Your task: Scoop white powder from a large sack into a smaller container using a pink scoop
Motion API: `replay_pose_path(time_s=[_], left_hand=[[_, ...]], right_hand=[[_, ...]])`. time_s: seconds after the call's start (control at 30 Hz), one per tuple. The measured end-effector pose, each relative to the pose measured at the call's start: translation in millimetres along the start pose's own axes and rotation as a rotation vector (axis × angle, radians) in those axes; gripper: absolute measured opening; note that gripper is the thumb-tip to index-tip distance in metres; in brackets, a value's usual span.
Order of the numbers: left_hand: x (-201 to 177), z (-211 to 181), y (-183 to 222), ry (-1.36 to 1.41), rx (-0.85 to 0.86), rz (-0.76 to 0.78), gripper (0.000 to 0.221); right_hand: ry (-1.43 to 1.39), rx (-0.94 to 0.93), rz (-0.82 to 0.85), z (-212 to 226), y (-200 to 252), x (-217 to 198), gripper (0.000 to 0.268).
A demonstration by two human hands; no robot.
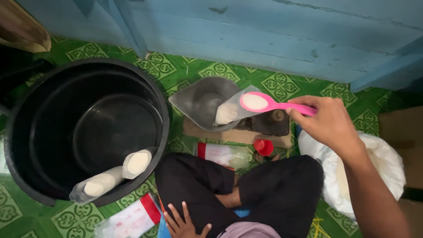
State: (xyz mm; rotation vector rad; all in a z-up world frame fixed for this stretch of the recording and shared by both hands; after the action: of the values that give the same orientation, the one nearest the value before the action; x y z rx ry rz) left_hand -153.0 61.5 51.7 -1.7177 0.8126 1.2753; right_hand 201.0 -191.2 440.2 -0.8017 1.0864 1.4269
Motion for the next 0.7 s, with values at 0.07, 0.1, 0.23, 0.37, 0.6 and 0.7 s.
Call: replay_pose_path(time_s=[0.07,0.1,0.23,0.37,0.6,0.7], left_hand=[[12.6,4.4,3.3,-0.043,-0.013,0.029,0.136],[13.8,4.4,3.5,-0.055,0.004,0.010,0.136],[3.1,1.2,-2.2,-0.063,0.044,-0.045,0.131],[5.9,0.5,-3.0,-0.067,0.045,-0.051,0.133],[1.7,-0.4,-5.9,-0.055,0.055,-0.038,0.133],[2.7,-0.4,-5.1,-0.061,0.047,-0.047,0.133]], right_hand=[[0.003,-0.028,-0.010,3.6,-3.5,-1.9,0.034],[0.011,-0.003,0.005,2.7,-4.9,-2.1,0.034],[0.036,0.017,0.043,1.4,-11.0,0.8,0.035],[0.028,0.027,0.078,12.9,-6.3,0.8,0.033],[0.029,0.023,0.083,13.7,-9.1,0.5,0.035],[0.024,0.016,0.065,5.9,-10.9,-0.2,0.034]])
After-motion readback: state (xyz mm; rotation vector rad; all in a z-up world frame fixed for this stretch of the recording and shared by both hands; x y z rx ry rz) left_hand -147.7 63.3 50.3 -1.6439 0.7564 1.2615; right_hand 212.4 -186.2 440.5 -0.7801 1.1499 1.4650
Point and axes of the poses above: each hand's wrist, its own y-axis away from the middle knuckle, its own x-axis out of the palm, z = x × y, the point moved 7 cm from there along -y, towards the middle knuckle
